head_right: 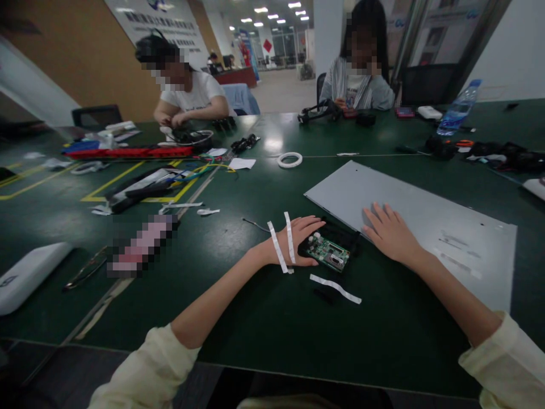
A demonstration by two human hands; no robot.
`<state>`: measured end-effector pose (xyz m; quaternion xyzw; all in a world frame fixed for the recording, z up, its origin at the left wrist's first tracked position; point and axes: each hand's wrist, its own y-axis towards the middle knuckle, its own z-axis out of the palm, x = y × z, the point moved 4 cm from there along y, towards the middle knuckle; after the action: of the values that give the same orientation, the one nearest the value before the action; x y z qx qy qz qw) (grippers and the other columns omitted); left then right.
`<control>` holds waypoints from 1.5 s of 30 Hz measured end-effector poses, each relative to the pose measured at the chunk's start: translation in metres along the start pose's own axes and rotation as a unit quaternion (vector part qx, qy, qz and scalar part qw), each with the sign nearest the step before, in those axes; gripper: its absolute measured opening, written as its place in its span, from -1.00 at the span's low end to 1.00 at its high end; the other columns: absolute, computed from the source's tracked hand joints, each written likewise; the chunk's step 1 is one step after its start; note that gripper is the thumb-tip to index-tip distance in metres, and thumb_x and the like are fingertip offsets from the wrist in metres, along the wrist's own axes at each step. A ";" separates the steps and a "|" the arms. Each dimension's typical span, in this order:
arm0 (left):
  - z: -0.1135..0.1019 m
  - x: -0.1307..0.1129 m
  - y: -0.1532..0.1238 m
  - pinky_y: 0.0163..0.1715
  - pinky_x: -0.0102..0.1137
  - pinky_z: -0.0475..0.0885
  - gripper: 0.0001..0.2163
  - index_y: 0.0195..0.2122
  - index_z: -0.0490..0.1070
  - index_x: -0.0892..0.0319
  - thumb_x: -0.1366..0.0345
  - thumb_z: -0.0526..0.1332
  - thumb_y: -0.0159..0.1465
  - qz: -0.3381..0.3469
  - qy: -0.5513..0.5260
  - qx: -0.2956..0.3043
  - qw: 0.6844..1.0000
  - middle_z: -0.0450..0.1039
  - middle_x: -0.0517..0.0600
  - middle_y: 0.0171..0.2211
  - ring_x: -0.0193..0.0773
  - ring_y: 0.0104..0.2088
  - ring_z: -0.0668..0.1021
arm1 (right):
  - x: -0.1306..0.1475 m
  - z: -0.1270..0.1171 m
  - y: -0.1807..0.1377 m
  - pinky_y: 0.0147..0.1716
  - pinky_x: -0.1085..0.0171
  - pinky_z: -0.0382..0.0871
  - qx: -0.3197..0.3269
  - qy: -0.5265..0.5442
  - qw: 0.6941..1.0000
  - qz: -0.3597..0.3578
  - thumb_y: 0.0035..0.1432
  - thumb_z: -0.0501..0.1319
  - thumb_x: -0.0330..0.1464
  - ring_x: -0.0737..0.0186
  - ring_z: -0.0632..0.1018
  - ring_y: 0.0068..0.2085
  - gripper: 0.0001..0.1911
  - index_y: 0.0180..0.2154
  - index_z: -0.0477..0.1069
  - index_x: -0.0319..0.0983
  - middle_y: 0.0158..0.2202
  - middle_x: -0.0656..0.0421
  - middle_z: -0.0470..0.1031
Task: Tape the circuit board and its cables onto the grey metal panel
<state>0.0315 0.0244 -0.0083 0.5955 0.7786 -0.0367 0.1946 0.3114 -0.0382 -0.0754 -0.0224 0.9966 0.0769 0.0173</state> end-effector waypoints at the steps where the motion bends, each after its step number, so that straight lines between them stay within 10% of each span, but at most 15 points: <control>1: -0.001 0.000 0.000 0.23 0.03 0.06 -0.13 0.32 -0.10 0.14 -0.09 0.26 0.09 0.001 -0.002 -0.005 1.000 -0.04 0.24 0.31 0.10 0.30 0.09 | 0.002 -0.001 0.000 0.16 -0.10 0.09 0.001 0.004 1.000 -0.004 0.30 -0.23 -0.04 -0.17 0.06 0.28 -0.33 0.31 0.00 -0.22 0.33 0.00 -0.07; 32: -0.007 -0.024 -0.013 0.18 0.05 0.14 -0.08 0.26 0.03 0.06 -0.13 0.35 -0.09 0.007 -0.048 0.035 0.998 -0.01 0.21 0.27 0.20 0.23 0.15 | 0.044 -0.019 0.012 0.25 0.01 0.02 0.012 0.110 0.988 -0.109 0.33 -0.22 -0.11 0.07 -0.02 0.33 -0.39 0.32 -0.05 -0.18 0.34 0.14 -0.08; 40: -0.026 -0.016 -0.021 0.17 0.07 0.15 -0.10 0.23 0.02 0.08 -0.10 0.37 -0.08 -0.031 -0.049 -0.054 0.997 -0.01 0.22 0.26 0.18 0.24 0.15 | -0.015 -0.010 0.000 0.02 -0.39 0.07 -0.038 0.029 0.985 0.163 0.30 -0.28 -0.07 -0.26 0.09 0.26 -0.33 0.26 0.08 -0.30 0.27 -0.12 0.06; 45: -0.029 -0.006 -0.025 0.15 0.15 0.16 -0.10 0.22 0.00 0.07 -0.16 0.34 -0.08 -0.052 -0.046 -0.072 0.995 -0.02 0.22 0.26 0.23 0.23 0.16 | -0.028 -0.001 -0.003 -0.02 -0.28 0.19 -0.025 -0.009 0.984 0.173 0.29 -0.26 -0.08 -0.26 0.19 0.18 -0.34 0.18 0.19 -0.34 0.21 -0.15 0.14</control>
<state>0.0021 0.0198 0.0164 0.5367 0.7991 -0.0181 0.2704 0.3395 -0.0402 -0.0736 0.1512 0.9830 0.1034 0.0126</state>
